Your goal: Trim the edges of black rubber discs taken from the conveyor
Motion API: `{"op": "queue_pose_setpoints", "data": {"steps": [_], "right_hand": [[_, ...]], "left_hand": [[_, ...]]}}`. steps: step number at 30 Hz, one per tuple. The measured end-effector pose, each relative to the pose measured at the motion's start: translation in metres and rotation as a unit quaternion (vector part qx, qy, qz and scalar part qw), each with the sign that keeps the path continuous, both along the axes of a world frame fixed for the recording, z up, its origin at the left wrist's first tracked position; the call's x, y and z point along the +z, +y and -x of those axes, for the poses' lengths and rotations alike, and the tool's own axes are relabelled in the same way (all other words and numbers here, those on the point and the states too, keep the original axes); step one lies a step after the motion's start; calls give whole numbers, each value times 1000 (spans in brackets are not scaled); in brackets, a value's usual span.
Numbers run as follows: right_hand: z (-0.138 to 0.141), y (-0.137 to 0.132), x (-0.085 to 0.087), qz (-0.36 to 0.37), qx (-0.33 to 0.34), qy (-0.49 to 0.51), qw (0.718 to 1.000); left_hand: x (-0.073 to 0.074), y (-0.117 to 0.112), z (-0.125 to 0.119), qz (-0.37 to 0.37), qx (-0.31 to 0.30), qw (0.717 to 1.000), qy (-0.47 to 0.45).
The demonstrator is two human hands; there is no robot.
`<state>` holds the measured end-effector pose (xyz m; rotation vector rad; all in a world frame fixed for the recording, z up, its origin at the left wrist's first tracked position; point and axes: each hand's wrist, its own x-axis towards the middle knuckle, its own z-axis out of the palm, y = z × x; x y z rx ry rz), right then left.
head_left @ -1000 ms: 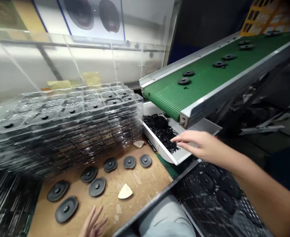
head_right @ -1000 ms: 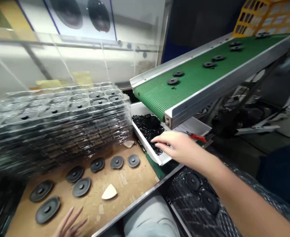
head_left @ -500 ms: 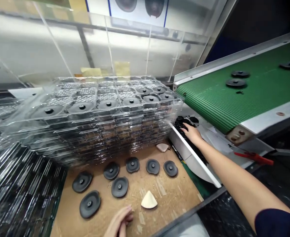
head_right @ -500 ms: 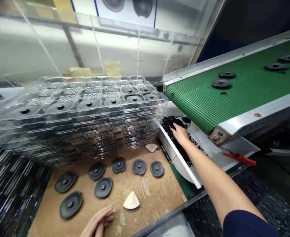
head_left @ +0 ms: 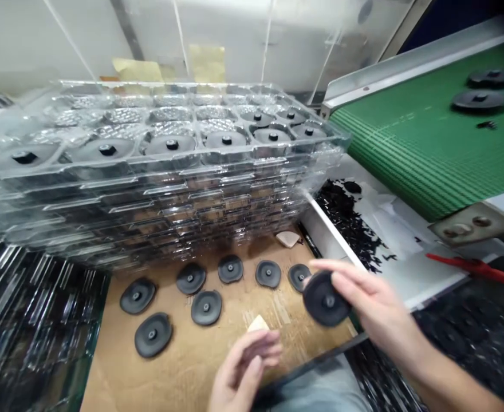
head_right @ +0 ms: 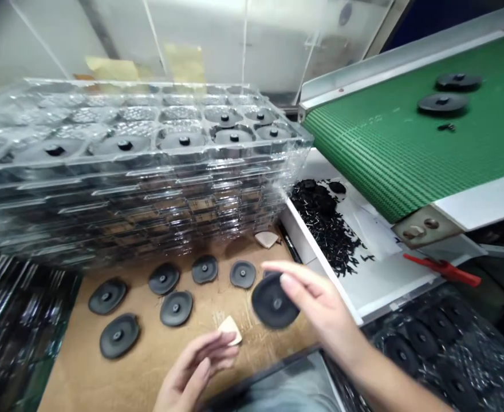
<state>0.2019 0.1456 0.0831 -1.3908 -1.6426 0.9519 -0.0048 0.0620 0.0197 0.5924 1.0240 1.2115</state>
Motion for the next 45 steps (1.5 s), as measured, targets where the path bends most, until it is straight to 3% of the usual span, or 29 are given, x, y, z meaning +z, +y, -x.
{"op": "queue_pose_setpoints", "data": {"steps": [2,4,9,17,20,24,30,34,37,40,43,45], "right_hand": [[21,-22,-14,144,70,150,976],[39,-36,-29,196,78,209,955],[68,-54,-54,125,65,129,982],[79,-60,-68,33,126,0,992],[72,-55,-74,31,113,-51,992],[70,-50,-97,32,87,-129,987],[77,-62,-126,-10,156,-133,979],[76,-55,-111,-32,194,-105,975],[82,-45,-75,-41,174,-77,981],[93,-46,-32,-94,166,-5,982],[100,-51,-4,-60,258,13,964],[100,-51,3,-4,316,-15,949]], "left_hand": [[7,5,-12,41,-57,989,-133],[7,6,-18,71,-79,975,-193],[-1,-7,-12,159,-36,969,-187],[1,-28,3,145,19,965,-218],[2,-32,13,132,28,964,-231],[4,-33,26,131,70,959,-240],[4,-33,37,137,122,961,-209],[3,-34,37,119,133,964,-197],[4,-30,32,111,138,968,-180],[5,-26,24,113,123,973,-162],[9,-25,18,139,95,974,-152],[13,-26,17,147,95,974,-143]]}}
